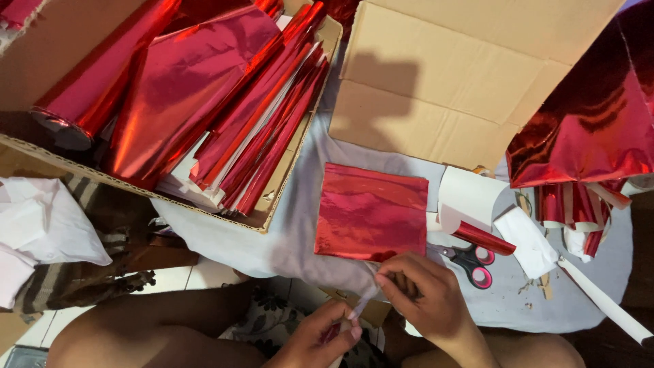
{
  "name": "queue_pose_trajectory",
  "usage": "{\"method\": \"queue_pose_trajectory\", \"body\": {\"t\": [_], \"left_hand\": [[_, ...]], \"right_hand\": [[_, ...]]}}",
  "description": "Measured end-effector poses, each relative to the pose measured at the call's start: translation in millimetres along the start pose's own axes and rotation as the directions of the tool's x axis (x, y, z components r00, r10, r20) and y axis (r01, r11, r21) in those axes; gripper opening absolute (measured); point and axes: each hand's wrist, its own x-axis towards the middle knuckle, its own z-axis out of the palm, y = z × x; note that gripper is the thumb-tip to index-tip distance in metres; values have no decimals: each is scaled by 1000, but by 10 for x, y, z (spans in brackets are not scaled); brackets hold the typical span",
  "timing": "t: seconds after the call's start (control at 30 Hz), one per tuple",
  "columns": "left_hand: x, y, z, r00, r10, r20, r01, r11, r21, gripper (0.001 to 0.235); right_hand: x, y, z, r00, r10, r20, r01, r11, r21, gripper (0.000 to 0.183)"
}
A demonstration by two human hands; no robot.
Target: Folding and taping red metallic paper to create small envelopes
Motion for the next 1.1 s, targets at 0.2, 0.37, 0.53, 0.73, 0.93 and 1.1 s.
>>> {"method": "queue_pose_trajectory", "body": {"t": [0.2, 0.37, 0.53, 0.73, 0.93, 1.1], "left_hand": [[19, -49, 16, 1000, -4, -22, 4, 1000, -10, 9], [23, -109, 37, 999, -35, -31, 33, 998, -44, 5], [36, -71, 39, 999, -45, -29, 44, 998, -47, 8], [92, -314, 56, 995, -96, -20, 91, 982, -165, 10], [155, -397, 49, 997, 76, -5, -76, 975, -210, 10], [159, -297, 39, 997, -78, 7, 78, 983, -167, 21]], "right_hand": [[89, -119, 3, 995, -100, -13, 96, 980, -174, 9], [1, -19, 31, 997, -56, -50, 37, 947, -319, 25], [-24, 73, 7, 997, -1, -77, -21, 959, -282, 43], [-134, 123, -427, 998, -24, -63, 9, 974, -226, 14], [-388, 305, -884, 961, 265, -81, -252, 715, -652, 37], [-424, 357, -914, 934, 348, -75, -321, 732, -602, 46]]}}
